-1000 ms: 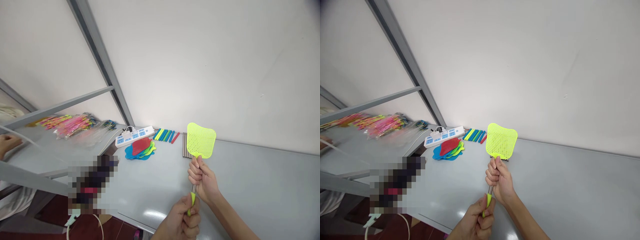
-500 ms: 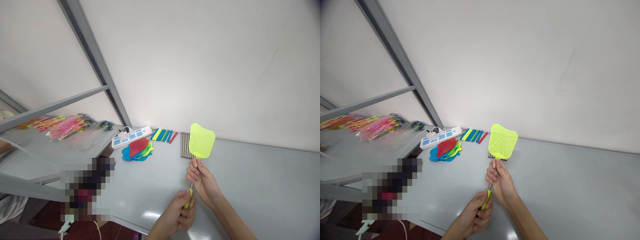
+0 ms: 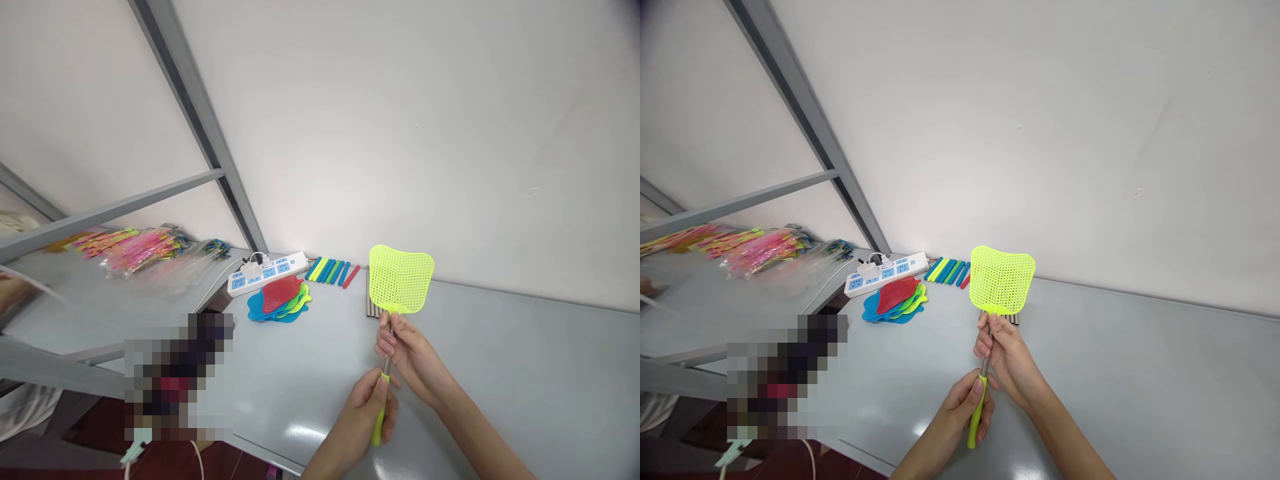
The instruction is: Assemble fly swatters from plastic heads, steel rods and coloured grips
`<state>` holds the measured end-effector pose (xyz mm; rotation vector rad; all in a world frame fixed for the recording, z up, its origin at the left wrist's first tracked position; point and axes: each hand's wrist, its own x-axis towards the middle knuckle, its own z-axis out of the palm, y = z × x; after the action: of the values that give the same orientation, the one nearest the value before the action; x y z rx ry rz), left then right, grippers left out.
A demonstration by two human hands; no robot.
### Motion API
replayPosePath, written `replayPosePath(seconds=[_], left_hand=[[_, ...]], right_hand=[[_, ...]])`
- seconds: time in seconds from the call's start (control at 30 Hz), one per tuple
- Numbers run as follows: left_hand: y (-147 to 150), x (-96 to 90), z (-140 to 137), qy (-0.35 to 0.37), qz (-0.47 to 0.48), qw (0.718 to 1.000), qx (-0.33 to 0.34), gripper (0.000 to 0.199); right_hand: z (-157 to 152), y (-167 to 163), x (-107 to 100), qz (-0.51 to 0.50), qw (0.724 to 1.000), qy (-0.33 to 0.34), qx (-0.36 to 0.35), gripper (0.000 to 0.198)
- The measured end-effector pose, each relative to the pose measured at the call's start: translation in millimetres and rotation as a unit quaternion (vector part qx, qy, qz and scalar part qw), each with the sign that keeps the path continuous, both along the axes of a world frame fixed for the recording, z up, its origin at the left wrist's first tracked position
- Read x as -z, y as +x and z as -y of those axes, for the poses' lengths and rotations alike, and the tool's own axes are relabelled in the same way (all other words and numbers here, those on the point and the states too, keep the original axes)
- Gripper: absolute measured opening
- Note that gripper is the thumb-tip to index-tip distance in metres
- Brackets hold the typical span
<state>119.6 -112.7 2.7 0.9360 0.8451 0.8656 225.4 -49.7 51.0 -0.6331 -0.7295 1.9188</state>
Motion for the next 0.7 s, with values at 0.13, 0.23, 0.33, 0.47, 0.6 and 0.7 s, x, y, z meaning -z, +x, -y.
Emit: replayPosePath(seconds=[0.13,0.23,0.33,0.47,0.6,0.7], left_hand=[[-2.3,-1.9,1.5,0.056,-0.058,0.997,-0.008,0.04],[-6.2,-5.0,0.5,0.112,-0.143,0.983,-0.016,0.036],[-9.3,-8.1,-2.4,0.121,-0.174,0.977,-0.011,0.032],[-7.5,-11.2,-5.8,0.121,-0.159,0.979,-0.033,0.025],[-0.7,-16.5,-8.1,0.113,-0.104,0.988,-0.025,0.02],[2.5,-21.5,-13.4,0.101,-0.06,0.992,-0.037,0.018]], right_hand=[[-2.7,2.7,-0.8,0.011,1.0,0.017,0.0,0.02],[-3.4,4.8,-4.5,0.041,0.998,0.037,-0.027,0.022],[-3.5,5.8,-10.3,0.085,0.993,0.07,-0.048,0.027],[-3.4,6.2,-14.7,0.16,0.977,0.112,-0.086,0.031],[-3.1,9.9,-12.7,0.226,0.96,0.127,-0.104,0.034],[-1.2,18.3,-10.1,0.262,0.952,0.11,-0.118,0.038]])
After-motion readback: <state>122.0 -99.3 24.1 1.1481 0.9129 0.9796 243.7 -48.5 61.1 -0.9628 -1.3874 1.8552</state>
